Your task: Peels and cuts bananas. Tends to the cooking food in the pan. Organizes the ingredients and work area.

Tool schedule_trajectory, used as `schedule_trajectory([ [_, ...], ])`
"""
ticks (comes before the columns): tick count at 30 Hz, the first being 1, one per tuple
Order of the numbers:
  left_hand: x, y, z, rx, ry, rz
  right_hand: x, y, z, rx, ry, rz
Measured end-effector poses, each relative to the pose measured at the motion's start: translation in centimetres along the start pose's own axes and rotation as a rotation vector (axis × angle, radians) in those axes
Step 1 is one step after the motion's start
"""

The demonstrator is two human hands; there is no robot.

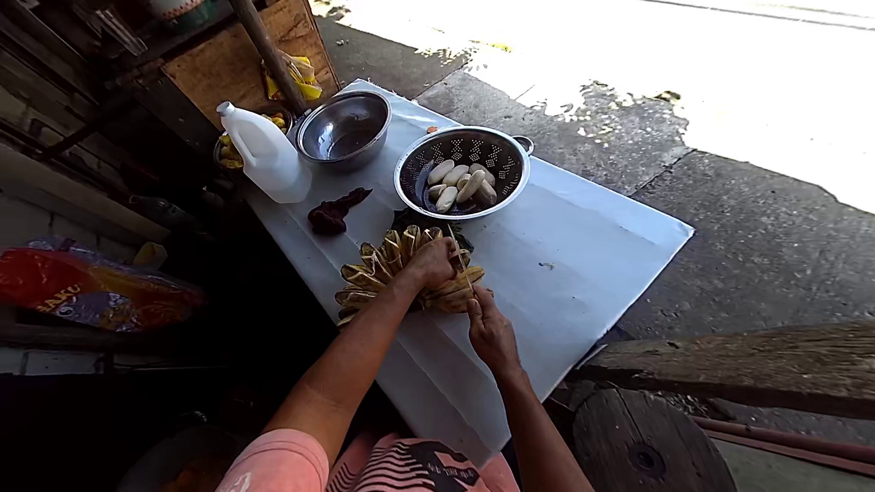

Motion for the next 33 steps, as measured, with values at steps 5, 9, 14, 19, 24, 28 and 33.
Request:
schedule_trajectory([
  [5, -2.7, 1.0, 0.4, -0.257, -0.154, -0.063, 3.7, 1.4, -2.1, 0.483, 0.08, -0.074],
  [9, -3.4, 2.2, 0.6, -0.479, -0.363, -0.05, 3.4, 3.4, -4.5, 1.059, 0.148, -0.052],
  [14, -4.9, 4.4, 0.3, -0.917, -0.348, -0.12, 4.7, 4.2, -6.7, 1.358, 0.087, -0.116],
  [19, -4.4, 2.1, 0.7, -0.3, -0.32, 0.08, 4.7, 4.2, -6.6, 1.529, 0.119, -0.18],
  [24, -4.9, 0.6, -0.5, -0.094, -0.313, 0.127, 5.3, 3.7, -6.7, 1.529, 0.068, -0.224],
  [28, -6.2, 1.1, -0.1, 0.041, -0.254, 0.056, 5.3, 4.2, -5.8, 1.4, -0.027, -0.286],
  [33, -5.5, 2.6, 0.7, -0.263, -0.355, -0.019, 2.6, 4.4, -5.1, 1.157, -0.152, -0.15],
])
Point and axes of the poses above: each hand's wrist, its own x-axis towards the middle knuckle, its own z-axis out of the back of the hand, y = z × x, the point moved 2 cm from there along x, towards the middle knuckle, and after that the axes turned 7 degrees about -x, right-handed, at the moved point
